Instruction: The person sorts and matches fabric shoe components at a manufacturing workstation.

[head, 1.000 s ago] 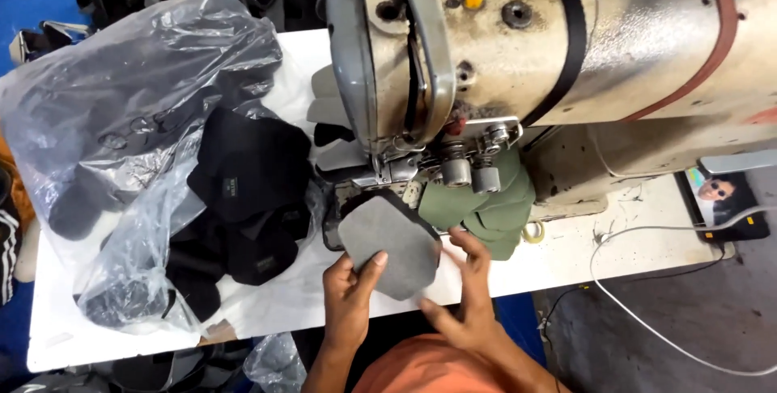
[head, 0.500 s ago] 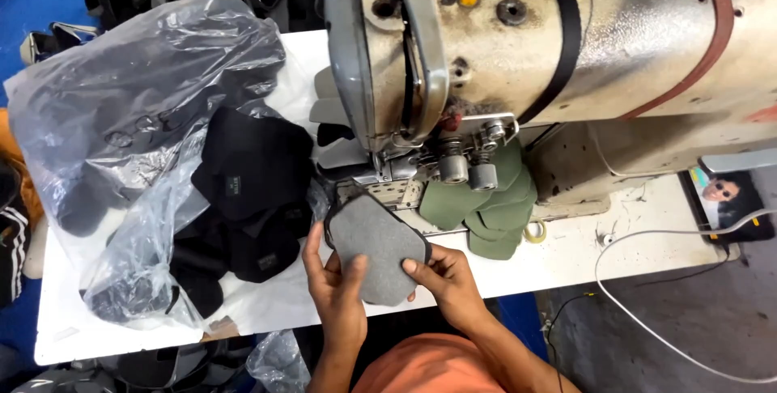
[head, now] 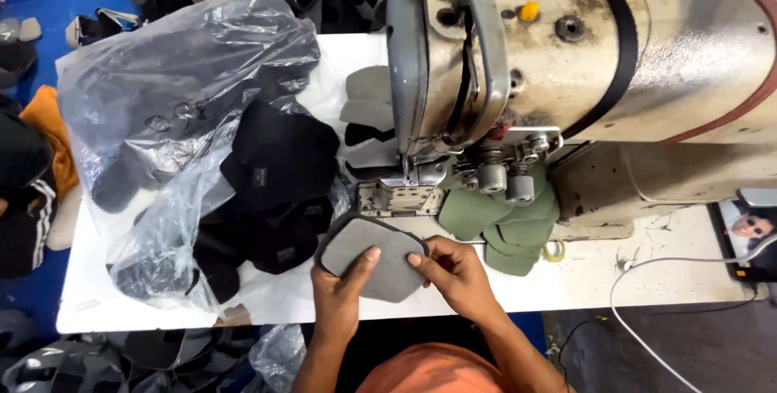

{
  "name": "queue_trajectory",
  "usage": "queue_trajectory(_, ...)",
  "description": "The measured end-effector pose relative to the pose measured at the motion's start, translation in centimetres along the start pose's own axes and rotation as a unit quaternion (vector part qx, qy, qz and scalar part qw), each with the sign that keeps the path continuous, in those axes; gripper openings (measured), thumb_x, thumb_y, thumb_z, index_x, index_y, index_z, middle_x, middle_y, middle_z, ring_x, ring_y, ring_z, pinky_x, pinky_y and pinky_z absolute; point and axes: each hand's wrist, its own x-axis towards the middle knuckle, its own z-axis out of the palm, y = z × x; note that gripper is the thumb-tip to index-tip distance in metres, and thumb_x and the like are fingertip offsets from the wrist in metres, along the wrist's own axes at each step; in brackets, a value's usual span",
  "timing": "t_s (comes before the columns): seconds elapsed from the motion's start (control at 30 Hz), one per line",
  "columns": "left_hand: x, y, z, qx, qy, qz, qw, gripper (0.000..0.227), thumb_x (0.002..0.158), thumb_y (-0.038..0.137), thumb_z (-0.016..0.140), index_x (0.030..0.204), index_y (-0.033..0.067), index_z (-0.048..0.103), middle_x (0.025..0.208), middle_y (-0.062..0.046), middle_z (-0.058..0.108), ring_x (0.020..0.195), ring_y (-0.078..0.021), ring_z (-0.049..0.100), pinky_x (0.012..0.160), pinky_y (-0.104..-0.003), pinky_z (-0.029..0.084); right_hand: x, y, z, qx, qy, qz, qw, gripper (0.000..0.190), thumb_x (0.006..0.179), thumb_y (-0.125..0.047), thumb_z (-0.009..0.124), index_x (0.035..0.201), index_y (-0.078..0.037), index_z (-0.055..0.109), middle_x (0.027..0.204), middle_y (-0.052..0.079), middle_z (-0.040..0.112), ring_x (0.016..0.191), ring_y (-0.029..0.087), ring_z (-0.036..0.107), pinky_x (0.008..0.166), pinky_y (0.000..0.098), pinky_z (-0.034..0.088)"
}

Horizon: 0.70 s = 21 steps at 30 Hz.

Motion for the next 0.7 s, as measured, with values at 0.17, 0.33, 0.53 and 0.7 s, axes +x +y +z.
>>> queue_trajectory(0.17, 4.3, 3.3, 2.0, 0.015, -0.001, 0.077, 0.997, 0.025, 0.093, 0.018, 0.073, 0.108, -0.003, 0.073, 0.097, -0.004, 0.076, 0.086, -0.0091, 0.067, 0.078, -0.027, 0.055, 2.4, -2.4, -1.4, -0.032, 0.026, -0.05, 0.998, 0.019, 0.093, -0.014, 0.074, 0.081, -0.001, 0.069, 0.062, -0.001, 0.061, 0.057, 0.006, 0.054, 0.052, 0.0246, 0.042)
queue_trajectory(0.33, 9.4, 4.6, 2.5, 0.11, -0.038, 0.096, 0.989, 0.021, 0.095, 0.016, 0.077, 0.102, -0.004, 0.073, 0.083, -0.006, 0.068, 0.076, -0.0071, 0.057, 0.068, -0.027, 0.049, 4.9, -3.6, -1.1, 0.018, 0.051, -0.071, 0.996, 0.026, 0.094, -0.013, 0.073, 0.071, -0.004, 0.065, 0.058, -0.001, 0.06, 0.052, 0.006, 0.054, 0.049, 0.0241, 0.042)
queue_trajectory(0.53, 13.2, 5.9, 2.8, 0.142, -0.125, 0.064, 0.98, 0.023, 0.089, 0.015, 0.077, 0.105, -0.0015, 0.079, 0.085, -0.005, 0.075, 0.075, -0.0069, 0.06, 0.066, -0.027, 0.049, 5.0, -3.7, 1.4, 0.081, 0.103, -0.077, 0.988, 0.035, 0.094, -0.013, 0.074, 0.064, -0.007, 0.058, 0.053, 0.0, 0.058, 0.046, 0.009, 0.058, 0.044, 0.0239, 0.042)
queue_trajectory(0.7, 9.5, 6.6, 2.4, 0.0, -0.088, -0.013, 0.996, 0.033, 0.084, 0.013, 0.071, 0.115, 0.0019, 0.069, 0.1, 0.0, 0.076, 0.09, -0.0073, 0.068, 0.082, -0.025, 0.054, 4.8, -3.5, 3.2, 0.127, 0.135, -0.069, 0.98, 0.032, 0.096, -0.015, 0.071, 0.067, -0.007, 0.06, 0.053, 0.002, 0.061, 0.046, 0.009, 0.059, 0.046, 0.0241, 0.044)
